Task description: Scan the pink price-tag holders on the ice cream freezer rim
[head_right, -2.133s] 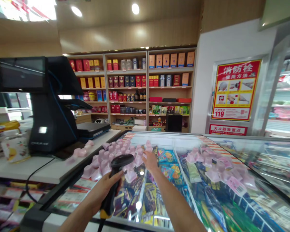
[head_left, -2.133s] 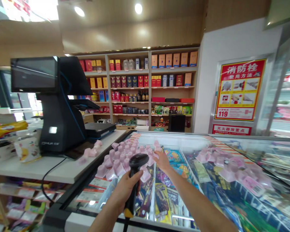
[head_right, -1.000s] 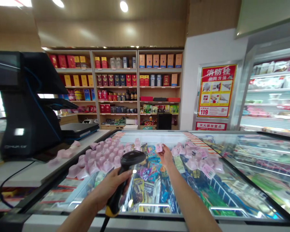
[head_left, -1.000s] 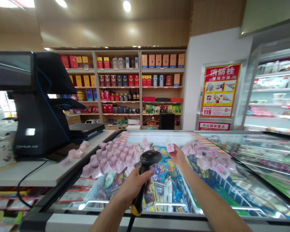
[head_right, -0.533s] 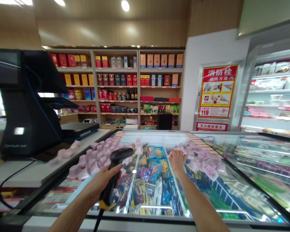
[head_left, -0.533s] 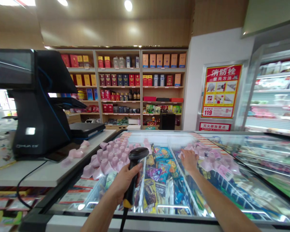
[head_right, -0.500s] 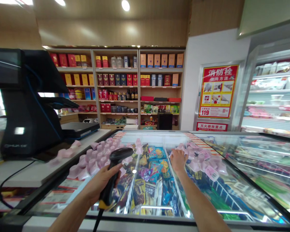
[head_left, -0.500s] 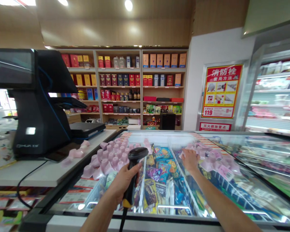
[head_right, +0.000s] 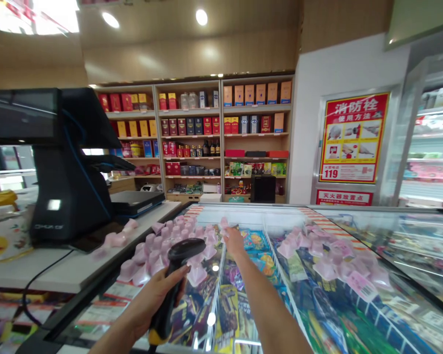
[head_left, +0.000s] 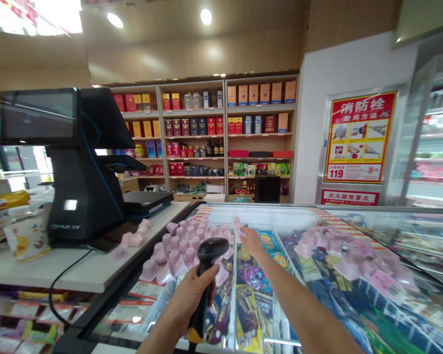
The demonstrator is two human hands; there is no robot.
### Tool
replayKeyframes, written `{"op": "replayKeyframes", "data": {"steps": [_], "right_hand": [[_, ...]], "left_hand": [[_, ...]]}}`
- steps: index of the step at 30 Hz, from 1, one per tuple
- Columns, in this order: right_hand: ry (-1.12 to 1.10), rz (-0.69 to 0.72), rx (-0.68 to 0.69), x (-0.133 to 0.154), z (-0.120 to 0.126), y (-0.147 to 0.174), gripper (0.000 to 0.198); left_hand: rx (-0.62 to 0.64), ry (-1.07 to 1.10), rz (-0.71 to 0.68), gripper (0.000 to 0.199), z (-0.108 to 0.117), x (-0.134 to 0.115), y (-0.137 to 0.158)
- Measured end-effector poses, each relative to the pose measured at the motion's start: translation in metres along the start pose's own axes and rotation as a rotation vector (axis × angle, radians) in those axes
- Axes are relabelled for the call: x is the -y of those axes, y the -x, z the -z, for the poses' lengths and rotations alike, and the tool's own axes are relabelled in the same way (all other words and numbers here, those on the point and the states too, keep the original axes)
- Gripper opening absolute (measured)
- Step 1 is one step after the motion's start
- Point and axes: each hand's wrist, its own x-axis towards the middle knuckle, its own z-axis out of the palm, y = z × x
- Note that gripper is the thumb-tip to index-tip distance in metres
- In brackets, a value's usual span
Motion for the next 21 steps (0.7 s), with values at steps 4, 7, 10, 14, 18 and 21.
{"op": "replayKeyframes", "data": {"steps": [4, 7, 10, 14, 18, 21], "right_hand": [[-0.325, -0.220, -0.121, -0.009, 0.009, 0.002, 0.023], [-0.946, -0.472, -0.146, -0.016, 0.030, 0.008, 0.023], [-1.273, -0.550, -0.094, -0.018, 0.050, 0.016, 0.019], [-1.374, -0.557, -0.080, -0.016, 0.065, 0.025, 0.014], [-1.362, -0.528, -0.054, -0.019, 0.068, 0.030, 0.018], [-0.942, -0.405, -0.133, -0.028, 0.069, 0.032, 0.032]], "left_hand": [[0.007, -0.035, 0.006, 0.035, -0.003, -0.001, 0.003], [0.027, -0.027, 0.018, 0.031, -0.011, -0.004, 0.006], [0.059, -0.015, 0.018, 0.029, -0.020, -0.007, 0.012], [0.093, -0.011, 0.010, 0.029, -0.027, -0.010, 0.019], [0.102, -0.011, -0.022, 0.029, -0.031, -0.013, 0.022], [0.097, -0.016, -0.036, 0.027, -0.033, -0.016, 0.022]]}}
